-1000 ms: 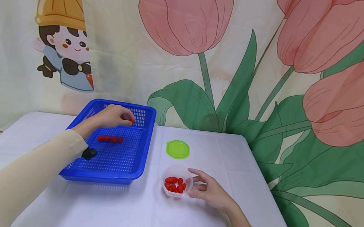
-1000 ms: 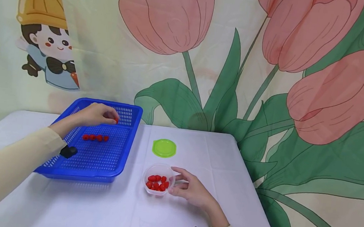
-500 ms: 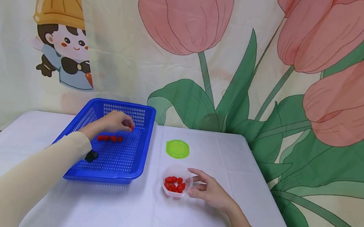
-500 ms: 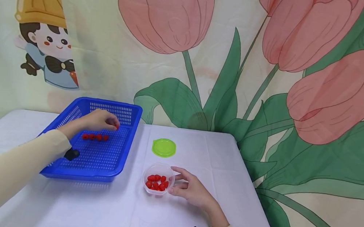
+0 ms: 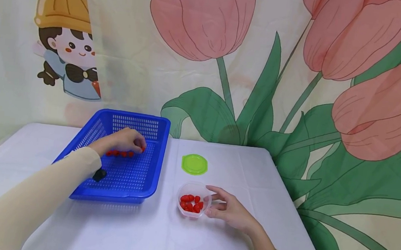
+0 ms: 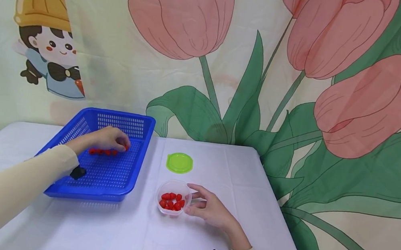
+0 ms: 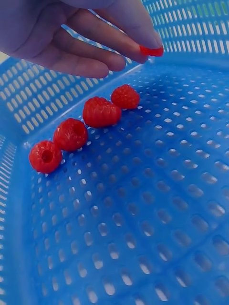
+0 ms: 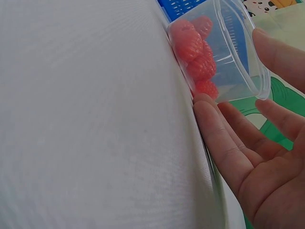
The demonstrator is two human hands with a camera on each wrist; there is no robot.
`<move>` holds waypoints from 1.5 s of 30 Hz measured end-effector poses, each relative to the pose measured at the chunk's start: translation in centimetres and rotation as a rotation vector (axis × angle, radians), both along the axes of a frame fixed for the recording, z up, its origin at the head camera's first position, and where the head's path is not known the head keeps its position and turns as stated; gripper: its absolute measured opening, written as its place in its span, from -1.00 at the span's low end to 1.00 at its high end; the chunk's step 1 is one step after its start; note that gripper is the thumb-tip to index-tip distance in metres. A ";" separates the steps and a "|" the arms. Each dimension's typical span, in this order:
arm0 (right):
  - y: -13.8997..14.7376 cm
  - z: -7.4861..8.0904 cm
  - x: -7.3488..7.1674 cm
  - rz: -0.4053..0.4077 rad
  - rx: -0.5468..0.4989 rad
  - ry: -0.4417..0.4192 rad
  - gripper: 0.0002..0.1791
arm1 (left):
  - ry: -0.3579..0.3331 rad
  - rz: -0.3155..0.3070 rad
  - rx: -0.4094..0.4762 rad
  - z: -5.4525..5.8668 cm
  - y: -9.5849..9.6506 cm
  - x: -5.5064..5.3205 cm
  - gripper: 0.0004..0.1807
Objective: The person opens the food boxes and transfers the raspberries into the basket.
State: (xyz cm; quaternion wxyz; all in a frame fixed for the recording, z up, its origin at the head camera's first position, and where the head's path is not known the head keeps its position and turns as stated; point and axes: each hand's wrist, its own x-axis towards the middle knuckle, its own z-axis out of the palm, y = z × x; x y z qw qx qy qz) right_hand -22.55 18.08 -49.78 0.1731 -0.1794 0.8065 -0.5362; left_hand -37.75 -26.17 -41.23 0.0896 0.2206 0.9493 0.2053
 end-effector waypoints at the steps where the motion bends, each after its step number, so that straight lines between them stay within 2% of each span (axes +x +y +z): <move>1: 0.0 0.0 0.0 0.001 -0.001 0.001 -0.17 | 0.000 -0.009 -0.007 0.0 0.0 0.0 -0.82; 8: 0.2 0.0 -0.1 0.016 -0.014 0.010 -0.18 | -0.048 -0.029 -0.043 0.0 0.2 -0.2 -0.80; 15: 0.1 -0.1 0.0 0.011 -0.018 0.002 -0.17 | -0.030 -0.052 -0.092 -0.3 0.3 -0.6 -0.84; 26: 0.1 0.0 -0.1 0.014 -0.018 0.005 -0.17 | -0.068 -0.033 -0.114 -0.2 0.1 -0.6 -0.82; 31: 0.1 0.0 -0.1 0.018 -0.016 0.003 -0.18 | -0.090 -0.003 -0.106 -0.3 -0.1 -0.3 -0.81; 36: 0.2 -0.1 -0.1 0.016 -0.016 0.002 -0.17 | -0.098 -0.011 -0.088 -0.3 -0.4 -0.4 -0.80; 40: 0.2 -0.1 -0.1 0.019 -0.015 0.004 -0.17 | -0.087 -0.036 -0.075 0.1 -0.8 -0.4 -0.78; 45: 0.2 0.0 0.0 0.018 -0.013 0.007 -0.16 | -0.047 -0.021 -0.054 1.3 -0.5 0.2 -0.76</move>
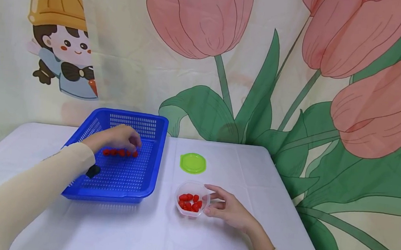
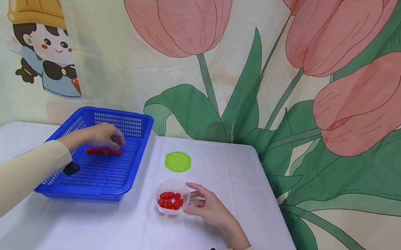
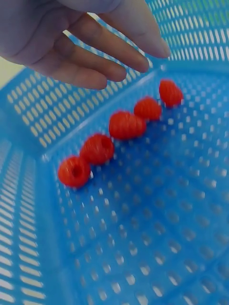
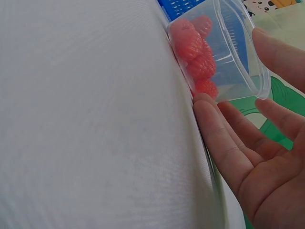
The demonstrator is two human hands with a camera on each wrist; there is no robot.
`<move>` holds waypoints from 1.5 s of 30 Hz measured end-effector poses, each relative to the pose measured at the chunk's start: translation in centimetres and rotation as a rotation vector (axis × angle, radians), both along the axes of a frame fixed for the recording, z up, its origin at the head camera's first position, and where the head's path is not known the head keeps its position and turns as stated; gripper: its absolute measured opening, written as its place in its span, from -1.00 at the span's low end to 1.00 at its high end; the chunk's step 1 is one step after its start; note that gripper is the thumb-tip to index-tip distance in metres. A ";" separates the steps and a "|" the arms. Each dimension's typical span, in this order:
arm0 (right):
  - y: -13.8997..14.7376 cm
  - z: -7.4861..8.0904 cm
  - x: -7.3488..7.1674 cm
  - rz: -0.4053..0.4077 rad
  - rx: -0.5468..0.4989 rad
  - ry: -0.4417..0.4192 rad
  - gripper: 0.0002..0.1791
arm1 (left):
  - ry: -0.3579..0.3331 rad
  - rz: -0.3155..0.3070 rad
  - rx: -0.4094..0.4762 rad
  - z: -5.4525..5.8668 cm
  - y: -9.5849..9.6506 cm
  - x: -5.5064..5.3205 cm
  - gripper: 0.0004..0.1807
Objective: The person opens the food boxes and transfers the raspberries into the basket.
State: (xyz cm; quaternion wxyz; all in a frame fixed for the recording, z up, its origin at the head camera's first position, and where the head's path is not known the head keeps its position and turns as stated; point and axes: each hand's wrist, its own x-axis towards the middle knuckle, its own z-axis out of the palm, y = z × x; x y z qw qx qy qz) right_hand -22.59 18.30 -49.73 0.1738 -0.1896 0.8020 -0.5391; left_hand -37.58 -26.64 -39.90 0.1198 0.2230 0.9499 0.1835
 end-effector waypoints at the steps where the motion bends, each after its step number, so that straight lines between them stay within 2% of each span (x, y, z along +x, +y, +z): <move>1: 0.0 0.0 0.0 -0.001 0.001 0.001 -0.16 | 0.010 0.007 0.004 0.3 0.2 0.2 -0.76; 5: -0.1 0.2 0.0 -0.001 0.003 0.004 -0.17 | 0.085 -0.017 0.026 1.6 0.9 1.0 -0.78; 8: -0.1 0.2 0.0 0.001 0.002 0.003 -0.18 | 0.143 -0.060 0.052 2.4 1.7 1.7 -0.79; 16: -0.1 0.2 0.1 -0.002 0.000 -0.002 -0.18 | 0.225 -0.148 0.091 4.3 4.9 4.6 -0.78; 24: -0.1 0.0 0.1 -0.006 -0.002 -0.006 -0.18 | 0.231 -0.209 0.133 4.7 8.3 7.6 -0.73; 36: -0.2 0.1 0.0 -0.020 0.002 -0.020 -0.18 | 0.174 -0.195 0.162 5.1 12.2 11.7 -0.70; 40: -0.2 0.2 0.0 -0.018 0.004 -0.025 -0.18 | 0.167 -0.215 0.178 4.9 13.5 12.8 -0.70; 45: -0.2 0.1 0.0 -0.011 -0.003 -0.027 -0.17 | 0.142 -0.236 0.195 4.1 14.9 13.9 -0.71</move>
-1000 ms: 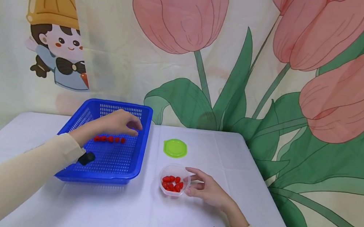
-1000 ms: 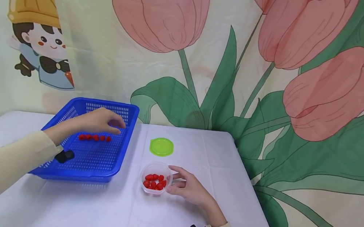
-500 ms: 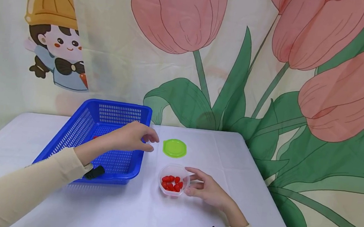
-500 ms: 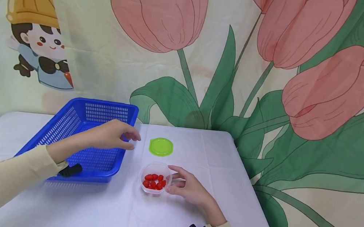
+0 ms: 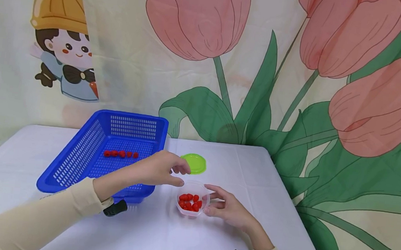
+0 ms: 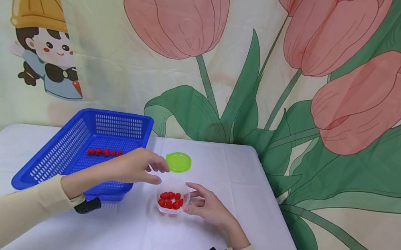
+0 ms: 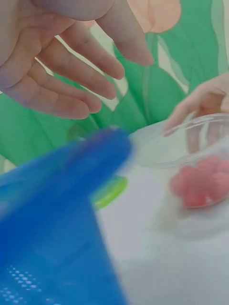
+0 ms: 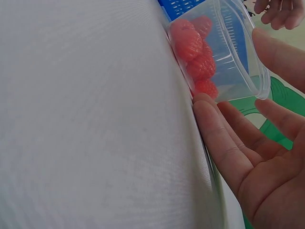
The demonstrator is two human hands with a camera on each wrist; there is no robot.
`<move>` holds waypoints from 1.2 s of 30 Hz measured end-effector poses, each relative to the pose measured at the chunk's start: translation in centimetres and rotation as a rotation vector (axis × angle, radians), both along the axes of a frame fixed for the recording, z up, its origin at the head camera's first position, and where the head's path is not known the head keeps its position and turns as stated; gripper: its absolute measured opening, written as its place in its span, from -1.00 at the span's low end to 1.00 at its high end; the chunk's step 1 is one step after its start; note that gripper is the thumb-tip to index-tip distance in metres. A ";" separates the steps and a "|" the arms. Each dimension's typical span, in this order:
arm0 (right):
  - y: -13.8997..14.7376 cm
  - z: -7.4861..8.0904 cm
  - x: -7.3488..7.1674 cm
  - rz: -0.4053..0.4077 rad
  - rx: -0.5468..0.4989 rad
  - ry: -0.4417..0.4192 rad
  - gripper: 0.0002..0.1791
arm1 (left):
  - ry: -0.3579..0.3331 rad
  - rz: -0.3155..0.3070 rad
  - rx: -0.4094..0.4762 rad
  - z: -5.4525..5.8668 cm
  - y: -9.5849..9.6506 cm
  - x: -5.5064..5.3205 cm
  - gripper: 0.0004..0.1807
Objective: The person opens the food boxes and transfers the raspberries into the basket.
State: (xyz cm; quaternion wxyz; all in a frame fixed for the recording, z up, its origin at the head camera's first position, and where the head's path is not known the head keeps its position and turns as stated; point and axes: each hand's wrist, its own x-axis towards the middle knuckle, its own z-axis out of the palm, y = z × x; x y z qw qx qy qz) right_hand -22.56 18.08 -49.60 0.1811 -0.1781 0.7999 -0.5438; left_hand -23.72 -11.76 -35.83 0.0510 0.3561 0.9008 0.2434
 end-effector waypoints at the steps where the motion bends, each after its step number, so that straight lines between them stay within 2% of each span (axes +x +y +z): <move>1: 0.0 0.0 0.0 0.001 -0.002 -0.001 -0.17 | -0.005 -0.002 0.002 -0.3 0.2 0.1 -0.71; 9: 0.1 -0.1 0.0 0.006 0.004 0.004 -0.16 | -0.041 -0.041 0.030 -2.6 1.7 0.6 -0.71; 14: 0.2 0.0 0.1 0.013 0.001 0.009 -0.16 | -0.078 -0.045 0.054 -3.9 2.5 0.7 -0.74; 25: 0.1 0.1 0.2 0.021 -0.011 0.002 -0.18 | -0.139 -0.048 0.068 -5.9 3.6 0.5 -0.76; 36: 0.2 0.2 0.1 0.050 -0.038 0.015 -0.17 | -0.061 -0.059 -0.016 -6.7 4.5 0.6 -0.79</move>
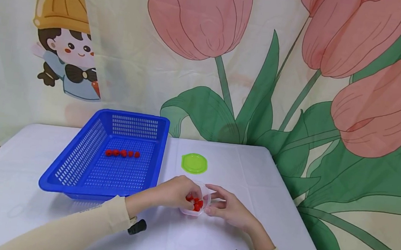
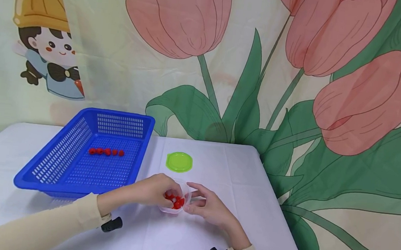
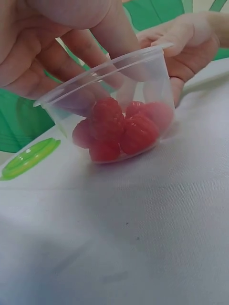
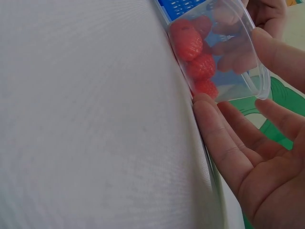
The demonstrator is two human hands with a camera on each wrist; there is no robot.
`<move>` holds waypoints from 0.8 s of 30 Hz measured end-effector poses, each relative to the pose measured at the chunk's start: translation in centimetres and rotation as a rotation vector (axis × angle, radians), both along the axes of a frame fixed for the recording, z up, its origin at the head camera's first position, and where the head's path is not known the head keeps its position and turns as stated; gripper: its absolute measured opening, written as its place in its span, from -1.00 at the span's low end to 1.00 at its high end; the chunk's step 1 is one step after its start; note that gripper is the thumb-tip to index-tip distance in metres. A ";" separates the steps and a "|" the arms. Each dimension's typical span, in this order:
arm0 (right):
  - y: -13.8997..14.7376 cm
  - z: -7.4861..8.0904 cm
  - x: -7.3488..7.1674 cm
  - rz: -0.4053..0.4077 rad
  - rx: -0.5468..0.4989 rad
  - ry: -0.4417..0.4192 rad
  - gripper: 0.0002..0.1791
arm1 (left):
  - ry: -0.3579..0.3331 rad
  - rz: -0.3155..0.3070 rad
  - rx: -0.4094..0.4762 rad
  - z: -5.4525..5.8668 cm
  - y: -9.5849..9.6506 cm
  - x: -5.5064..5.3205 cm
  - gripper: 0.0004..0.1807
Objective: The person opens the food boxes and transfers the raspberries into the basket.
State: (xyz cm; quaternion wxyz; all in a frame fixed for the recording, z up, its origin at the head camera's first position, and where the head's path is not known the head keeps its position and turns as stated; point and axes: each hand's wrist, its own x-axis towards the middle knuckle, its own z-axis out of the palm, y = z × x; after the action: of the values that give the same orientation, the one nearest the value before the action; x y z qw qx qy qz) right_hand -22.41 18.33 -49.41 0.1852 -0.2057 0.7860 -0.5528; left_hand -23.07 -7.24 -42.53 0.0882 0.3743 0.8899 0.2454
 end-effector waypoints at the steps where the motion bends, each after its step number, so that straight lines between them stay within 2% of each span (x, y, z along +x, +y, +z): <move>1: 0.0 0.0 0.0 0.000 0.001 0.001 -0.17 | 0.004 0.003 -0.004 0.0 0.1 0.1 -0.79; 8: 0.0 -0.1 0.0 -0.003 0.008 0.006 -0.18 | 0.025 0.010 -0.022 -0.3 0.5 0.2 -0.81; 17: 0.0 -0.1 0.0 0.002 -0.007 -0.007 -0.16 | 0.112 0.013 -0.082 -1.2 1.1 0.0 -0.79; 24: 0.0 -0.1 0.0 0.007 -0.009 -0.004 -0.15 | 0.143 0.004 -0.107 -1.1 1.2 0.3 -0.79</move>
State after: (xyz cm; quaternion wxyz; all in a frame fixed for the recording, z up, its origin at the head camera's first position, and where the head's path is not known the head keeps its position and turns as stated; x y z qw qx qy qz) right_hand -22.45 18.36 -49.54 0.1879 -0.2080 0.7824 -0.5561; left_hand -22.79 -6.01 -43.64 0.0436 0.3837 0.9065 0.1705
